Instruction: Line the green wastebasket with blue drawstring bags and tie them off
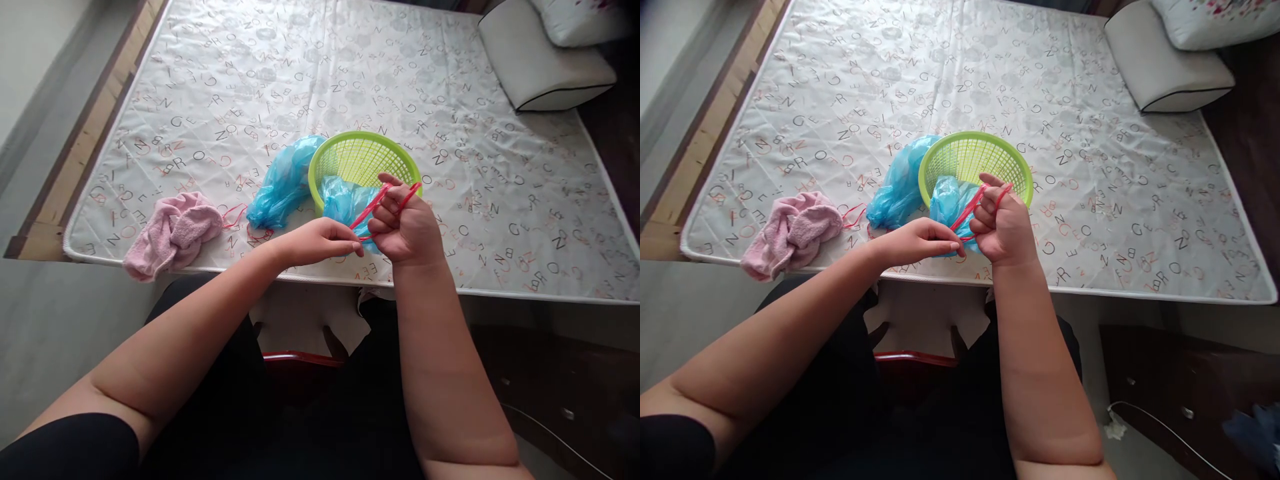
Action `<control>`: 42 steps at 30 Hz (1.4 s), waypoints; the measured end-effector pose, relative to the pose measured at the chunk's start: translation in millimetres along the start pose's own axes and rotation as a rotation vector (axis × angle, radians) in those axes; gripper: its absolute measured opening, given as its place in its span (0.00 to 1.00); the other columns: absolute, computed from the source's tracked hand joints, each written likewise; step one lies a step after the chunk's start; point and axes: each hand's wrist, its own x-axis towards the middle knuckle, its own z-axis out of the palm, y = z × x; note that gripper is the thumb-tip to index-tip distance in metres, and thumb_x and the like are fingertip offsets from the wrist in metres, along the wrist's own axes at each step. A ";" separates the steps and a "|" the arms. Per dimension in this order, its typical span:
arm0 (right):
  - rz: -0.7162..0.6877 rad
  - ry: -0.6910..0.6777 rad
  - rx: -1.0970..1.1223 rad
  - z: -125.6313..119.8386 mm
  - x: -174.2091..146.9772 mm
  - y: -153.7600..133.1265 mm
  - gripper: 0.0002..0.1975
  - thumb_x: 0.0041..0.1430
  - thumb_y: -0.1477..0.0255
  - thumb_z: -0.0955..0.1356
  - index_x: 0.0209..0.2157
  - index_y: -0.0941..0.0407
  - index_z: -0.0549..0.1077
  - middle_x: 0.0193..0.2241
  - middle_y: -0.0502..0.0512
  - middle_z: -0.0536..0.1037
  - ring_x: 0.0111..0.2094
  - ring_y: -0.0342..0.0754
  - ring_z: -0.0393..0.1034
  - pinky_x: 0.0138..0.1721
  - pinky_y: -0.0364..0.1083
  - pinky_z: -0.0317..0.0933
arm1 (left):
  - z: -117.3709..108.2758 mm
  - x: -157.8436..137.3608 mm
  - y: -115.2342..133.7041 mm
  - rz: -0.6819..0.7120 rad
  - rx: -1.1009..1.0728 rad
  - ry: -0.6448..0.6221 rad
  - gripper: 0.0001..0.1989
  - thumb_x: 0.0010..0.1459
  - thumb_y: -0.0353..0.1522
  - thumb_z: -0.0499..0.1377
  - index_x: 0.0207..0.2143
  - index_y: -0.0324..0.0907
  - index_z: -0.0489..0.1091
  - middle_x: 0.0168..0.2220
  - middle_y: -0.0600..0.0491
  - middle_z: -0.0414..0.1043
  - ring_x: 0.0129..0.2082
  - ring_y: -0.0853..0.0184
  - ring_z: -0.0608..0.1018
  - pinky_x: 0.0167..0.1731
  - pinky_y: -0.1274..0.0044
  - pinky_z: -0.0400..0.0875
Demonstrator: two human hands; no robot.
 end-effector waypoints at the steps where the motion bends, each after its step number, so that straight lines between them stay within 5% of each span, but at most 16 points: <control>1: 0.023 -0.015 0.014 2.0 -0.3 -0.3 0.13 0.57 0.65 0.75 0.41 0.49 0.73 0.17 0.36 0.53 0.16 0.38 0.38 0.18 0.44 0.37 | 0.5 1.5 -4.5 0.001 -0.009 0.078 0.14 0.62 0.42 0.68 0.37 0.39 0.84 0.25 0.55 0.69 0.25 0.72 0.67 0.23 0.78 0.59; 4: 0.017 -0.044 0.056 9.1 -1.8 -1.2 0.15 0.57 0.61 0.75 0.43 0.48 0.72 0.17 0.36 0.53 0.16 0.38 0.39 0.19 0.44 0.37 | 2.0 7.4 -18.2 0.023 -0.168 0.339 0.17 0.63 0.43 0.68 0.44 0.40 0.85 0.20 0.60 0.59 0.20 0.74 0.60 0.20 0.78 0.52; 6: -0.035 -0.036 0.086 15.4 -4.2 -0.2 0.18 0.56 0.60 0.74 0.47 0.48 0.72 0.18 0.36 0.55 0.16 0.39 0.40 0.20 0.44 0.37 | 4.0 10.7 -23.2 0.023 -0.300 0.391 0.20 0.63 0.46 0.68 0.48 0.42 0.84 0.19 0.63 0.52 0.18 0.75 0.54 0.19 0.78 0.48; 11: -0.211 0.044 0.121 37.6 -17.5 5.3 0.23 0.55 0.69 0.71 0.53 0.44 0.69 0.21 0.39 0.59 0.18 0.40 0.44 0.21 0.44 0.41 | 14.4 12.4 -19.5 0.005 -0.344 0.276 0.22 0.59 0.45 0.72 0.50 0.41 0.82 0.20 0.63 0.54 0.18 0.76 0.55 0.19 0.79 0.50; 15: -0.266 0.067 0.126 49.1 -26.1 3.9 0.22 0.53 0.74 0.69 0.50 0.44 0.69 0.23 0.41 0.63 0.20 0.41 0.48 0.24 0.43 0.46 | 22.0 11.2 -17.8 0.013 -0.247 0.127 0.20 0.58 0.47 0.72 0.38 0.38 0.80 0.24 0.58 0.64 0.23 0.75 0.62 0.23 0.79 0.54; 19: -0.295 0.037 0.107 45.7 -24.7 -0.3 0.18 0.55 0.72 0.71 0.47 0.44 0.73 0.23 0.42 0.61 0.21 0.40 0.49 0.24 0.43 0.48 | 22.7 10.9 -19.2 -0.027 -0.179 0.084 0.23 0.58 0.50 0.71 0.29 0.38 0.75 0.23 0.59 0.60 0.23 0.75 0.61 0.23 0.79 0.53; 23: -0.236 -0.176 -0.051 28.2 -21.1 -3.1 0.22 0.54 0.71 0.72 0.52 0.42 0.76 0.34 0.48 0.76 0.37 0.46 0.72 0.38 0.46 0.67 | 17.2 8.4 -15.3 -0.052 -0.119 0.032 0.23 0.60 0.51 0.70 0.32 0.38 0.78 0.24 0.57 0.65 0.24 0.73 0.64 0.24 0.79 0.57; 26: -0.065 -0.424 -0.323 13.0 -20.3 -3.6 0.25 0.55 0.70 0.73 0.56 0.43 0.77 0.48 0.52 0.81 0.54 0.53 0.74 0.51 0.51 0.71 | 10.8 5.5 -11.3 0.000 -0.198 -0.020 0.25 0.64 0.53 0.67 0.34 0.38 0.78 0.25 0.55 0.66 0.23 0.73 0.66 0.22 0.78 0.58; 30: -0.011 -0.530 -0.654 1.1 -19.6 -6.8 0.16 0.64 0.55 0.74 0.47 0.51 0.80 0.41 0.55 0.82 0.44 0.52 0.77 0.44 0.50 0.73 | 2.0 3.1 -8.8 0.059 -0.301 -0.062 0.26 0.62 0.55 0.69 0.33 0.39 0.76 0.23 0.55 0.65 0.20 0.74 0.65 0.20 0.79 0.57; 35: -0.207 -0.524 -0.832 -2.1 -17.4 -12.6 0.25 0.67 0.45 0.71 0.42 0.53 0.80 0.37 0.55 0.82 0.40 0.51 0.76 0.42 0.49 0.71 | -1.3 3.7 -11.5 0.083 -0.390 0.106 0.26 0.60 0.55 0.71 0.32 0.41 0.73 0.21 0.57 0.64 0.19 0.76 0.63 0.18 0.80 0.55; 42: -0.505 -0.239 -0.990 -2.3 -20.2 -2.5 0.18 0.69 0.51 0.72 0.40 0.52 0.82 0.39 0.56 0.84 0.43 0.54 0.77 0.48 0.55 0.71 | 3.9 10.9 -17.0 0.109 -0.388 0.442 0.20 0.65 0.49 0.69 0.36 0.43 0.73 0.24 0.60 0.63 0.18 0.77 0.62 0.17 0.81 0.52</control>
